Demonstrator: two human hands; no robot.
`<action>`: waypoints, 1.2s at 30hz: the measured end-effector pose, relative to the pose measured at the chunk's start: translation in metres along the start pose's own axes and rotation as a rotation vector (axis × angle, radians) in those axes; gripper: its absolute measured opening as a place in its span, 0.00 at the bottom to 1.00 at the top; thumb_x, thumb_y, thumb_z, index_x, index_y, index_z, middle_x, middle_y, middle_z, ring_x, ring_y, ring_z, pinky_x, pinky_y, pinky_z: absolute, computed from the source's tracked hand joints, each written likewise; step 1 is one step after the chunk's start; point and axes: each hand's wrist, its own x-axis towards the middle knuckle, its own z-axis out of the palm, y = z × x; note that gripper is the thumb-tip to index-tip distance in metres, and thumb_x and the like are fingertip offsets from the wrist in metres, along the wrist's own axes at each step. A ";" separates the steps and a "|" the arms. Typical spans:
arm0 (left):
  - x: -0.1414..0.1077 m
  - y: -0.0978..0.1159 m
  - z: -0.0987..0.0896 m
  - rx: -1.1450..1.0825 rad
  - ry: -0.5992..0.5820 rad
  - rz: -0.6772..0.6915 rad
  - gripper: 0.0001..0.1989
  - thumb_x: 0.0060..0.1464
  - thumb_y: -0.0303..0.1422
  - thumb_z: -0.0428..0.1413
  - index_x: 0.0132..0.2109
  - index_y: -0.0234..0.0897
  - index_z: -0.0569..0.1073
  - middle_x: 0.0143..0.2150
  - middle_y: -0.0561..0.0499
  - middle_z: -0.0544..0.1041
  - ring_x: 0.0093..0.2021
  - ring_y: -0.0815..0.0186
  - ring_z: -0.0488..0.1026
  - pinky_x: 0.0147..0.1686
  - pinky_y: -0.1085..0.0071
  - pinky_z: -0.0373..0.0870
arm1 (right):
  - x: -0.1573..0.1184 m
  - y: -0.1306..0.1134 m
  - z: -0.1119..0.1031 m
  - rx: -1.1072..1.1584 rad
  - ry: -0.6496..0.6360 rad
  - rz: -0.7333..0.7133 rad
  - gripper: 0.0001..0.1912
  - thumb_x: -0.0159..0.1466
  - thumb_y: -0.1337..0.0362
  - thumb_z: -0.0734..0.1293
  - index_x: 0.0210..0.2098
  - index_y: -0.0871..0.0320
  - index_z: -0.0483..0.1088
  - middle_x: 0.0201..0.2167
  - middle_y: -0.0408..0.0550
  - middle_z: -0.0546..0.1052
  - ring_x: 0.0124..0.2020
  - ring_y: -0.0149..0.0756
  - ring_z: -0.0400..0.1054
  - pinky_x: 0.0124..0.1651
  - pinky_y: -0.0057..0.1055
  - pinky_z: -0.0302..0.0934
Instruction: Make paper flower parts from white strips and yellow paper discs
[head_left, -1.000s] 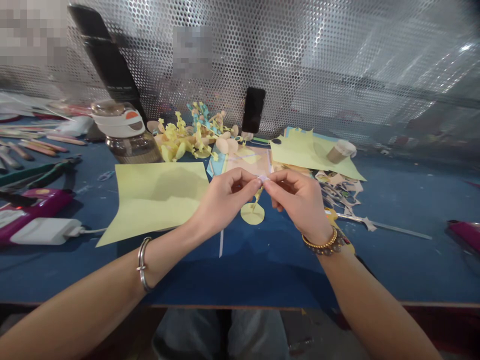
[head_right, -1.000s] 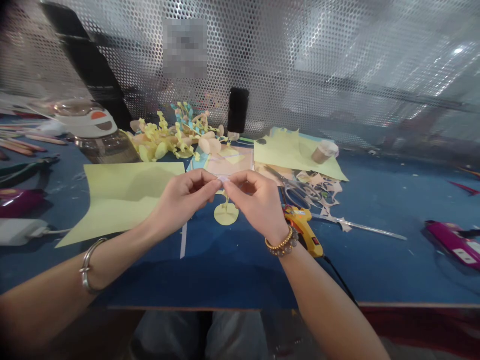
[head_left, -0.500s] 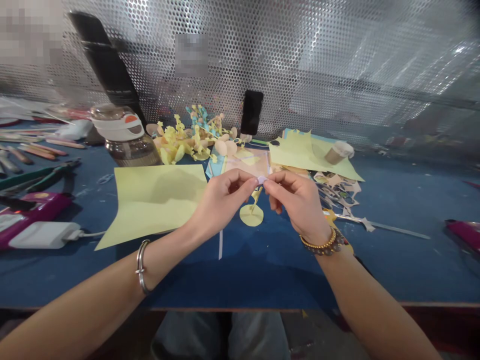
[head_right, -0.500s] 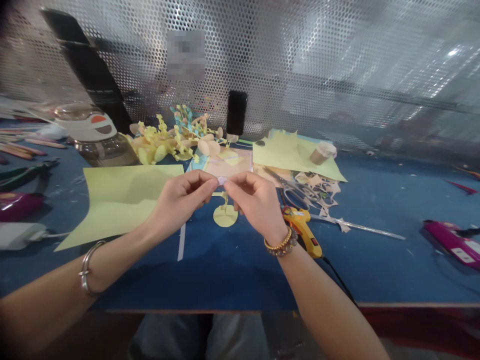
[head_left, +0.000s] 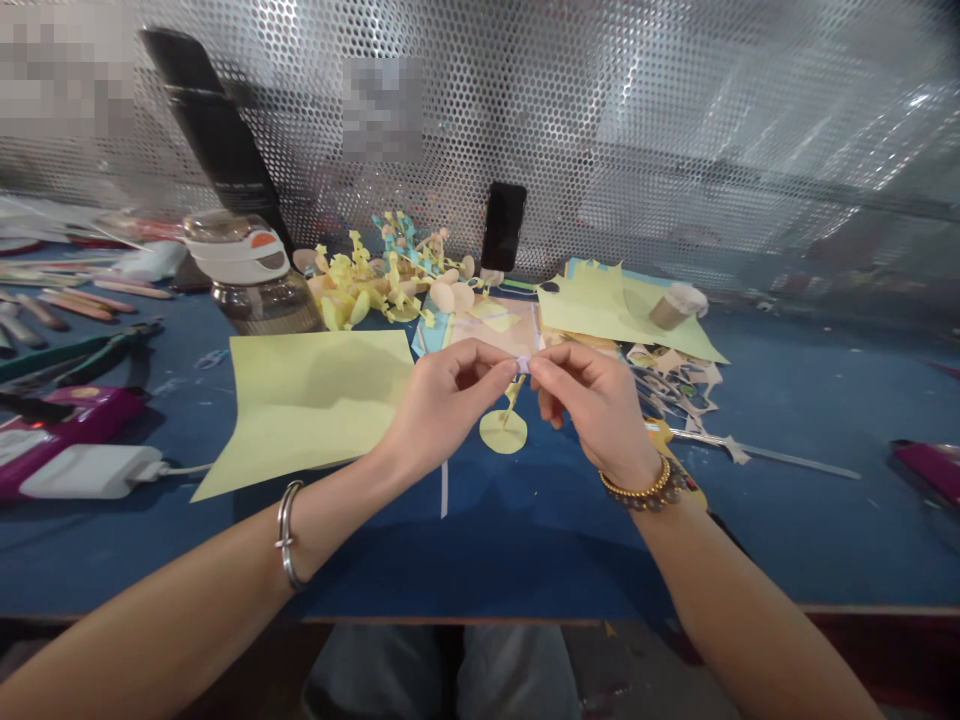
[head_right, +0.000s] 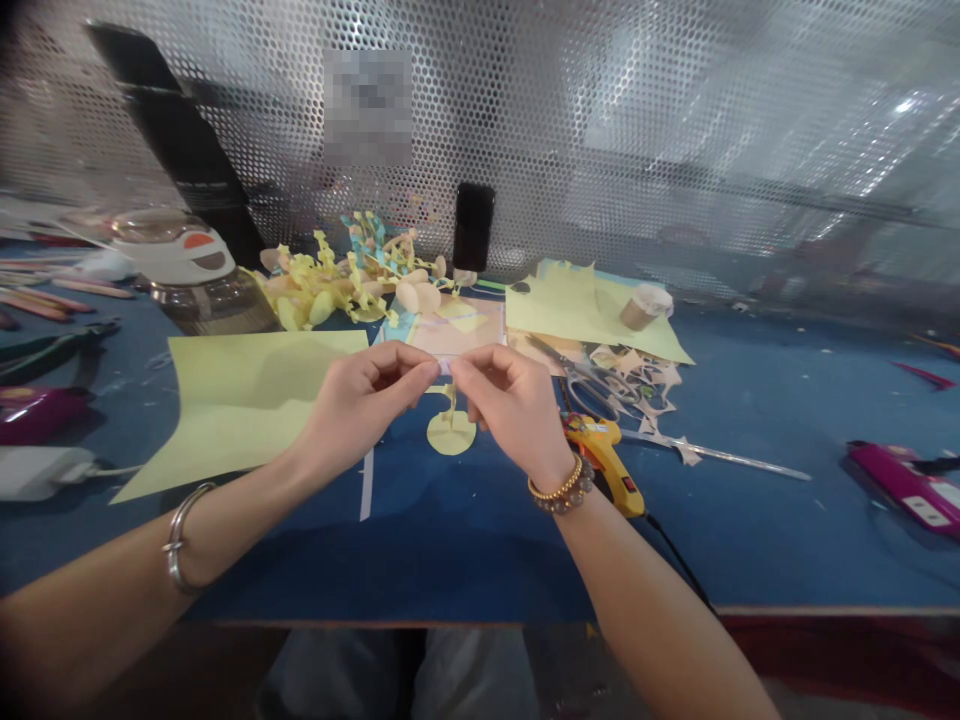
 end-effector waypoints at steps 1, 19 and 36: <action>0.000 0.000 0.000 0.002 -0.001 0.005 0.09 0.56 0.36 0.56 0.33 0.36 0.75 0.22 0.56 0.67 0.21 0.74 0.59 0.19 0.77 0.55 | 0.000 0.000 0.000 0.004 -0.003 0.001 0.11 0.62 0.59 0.67 0.26 0.58 0.71 0.12 0.37 0.67 0.14 0.24 0.58 0.17 0.23 0.54; 0.002 0.000 0.000 -0.068 -0.025 -0.022 0.10 0.57 0.37 0.54 0.37 0.35 0.75 0.25 0.54 0.72 0.22 0.73 0.65 0.22 0.77 0.61 | -0.001 -0.003 0.002 -0.034 -0.001 0.010 0.09 0.60 0.60 0.68 0.28 0.58 0.71 0.16 0.37 0.68 0.15 0.23 0.59 0.18 0.23 0.56; 0.009 0.013 -0.024 0.120 -0.194 0.036 0.11 0.52 0.31 0.57 0.43 0.37 0.78 0.42 0.48 0.80 0.26 0.70 0.74 0.26 0.75 0.71 | -0.002 -0.005 0.001 -0.217 0.010 -0.045 0.07 0.59 0.60 0.69 0.28 0.58 0.72 0.20 0.41 0.71 0.20 0.27 0.62 0.23 0.26 0.58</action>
